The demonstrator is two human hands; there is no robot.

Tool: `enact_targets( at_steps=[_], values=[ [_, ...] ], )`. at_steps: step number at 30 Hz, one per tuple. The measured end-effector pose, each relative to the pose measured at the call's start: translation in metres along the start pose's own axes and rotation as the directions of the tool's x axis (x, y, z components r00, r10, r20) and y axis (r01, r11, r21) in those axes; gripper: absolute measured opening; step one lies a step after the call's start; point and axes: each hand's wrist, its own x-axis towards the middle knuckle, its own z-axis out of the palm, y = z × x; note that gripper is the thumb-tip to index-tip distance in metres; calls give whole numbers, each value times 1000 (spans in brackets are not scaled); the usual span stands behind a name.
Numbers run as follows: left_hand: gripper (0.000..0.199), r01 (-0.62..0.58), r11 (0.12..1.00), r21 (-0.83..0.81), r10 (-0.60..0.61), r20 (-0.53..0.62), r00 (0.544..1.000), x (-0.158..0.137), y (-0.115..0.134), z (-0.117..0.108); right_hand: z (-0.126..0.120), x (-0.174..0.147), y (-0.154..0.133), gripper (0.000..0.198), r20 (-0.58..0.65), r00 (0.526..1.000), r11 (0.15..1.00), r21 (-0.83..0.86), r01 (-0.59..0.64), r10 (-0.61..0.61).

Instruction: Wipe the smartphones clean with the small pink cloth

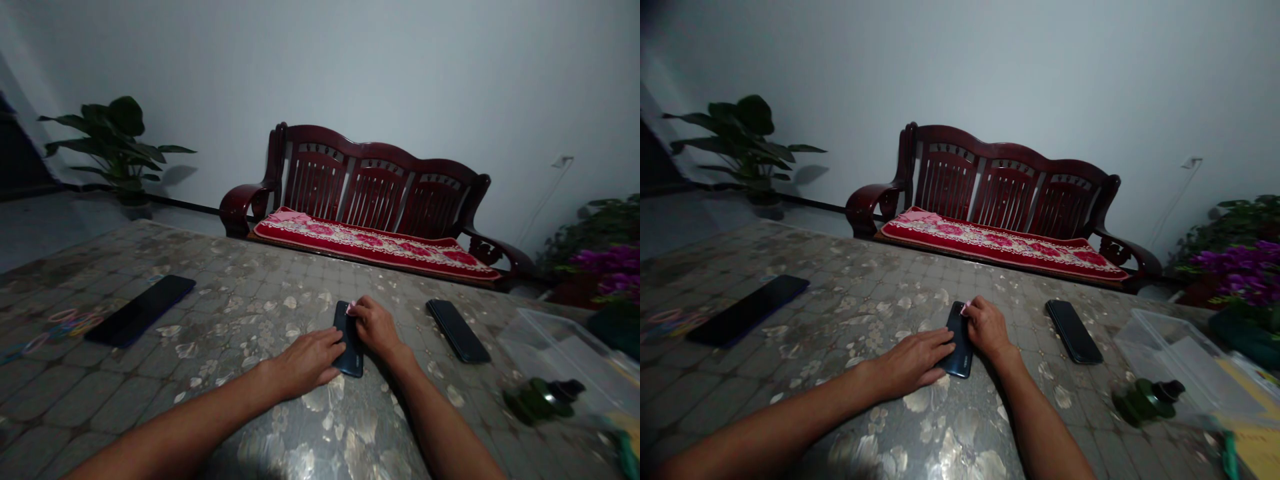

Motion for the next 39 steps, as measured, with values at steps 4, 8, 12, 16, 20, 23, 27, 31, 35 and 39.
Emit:
enact_targets(
  at_steps=[4,8,12,16,20,23,27,31,35,39],
  values=[
    [31,7,1000,13,-7,-7,1000,0,1,0,4,4,4,31,-40,997,998,-7,-61,61],
    [32,8,1000,15,-9,12,1000,0,2,-2,6,6,3,29,-46,998,999,-9,-36,36],
    [32,6,1000,4,-6,31,999,2,2,-5,4,7,-1,25,-43,999,999,-33,4,-5],
    [32,2,1000,2,-2,37,999,2,2,-7,4,11,-2,26,-50,998,997,-70,-27,24],
    [34,2,1000,23,-3,42,999,2,2,-6,5,13,-1,30,-45,999,993,-113,-29,24],
    [34,-2,1000,29,1,28,1000,1,2,-4,6,12,-2,29,-41,999,988,-152,-14,8],
    [33,-1,1000,18,1,25,1000,1,2,-4,5,12,-2,27,-36,999,986,-166,-10,4],
    [32,-5,1000,5,5,20,1000,1,2,-5,6,14,-2,28,-47,999,987,-162,-17,9],
    [31,5,1000,-3,-5,28,1000,2,3,-6,5,14,-2,28,-45,999,990,-139,5,-11],
    [29,14,1000,0,-14,57,998,3,4,-9,5,13,-2,28,-53,998,994,-112,22,-28]
  ],
)
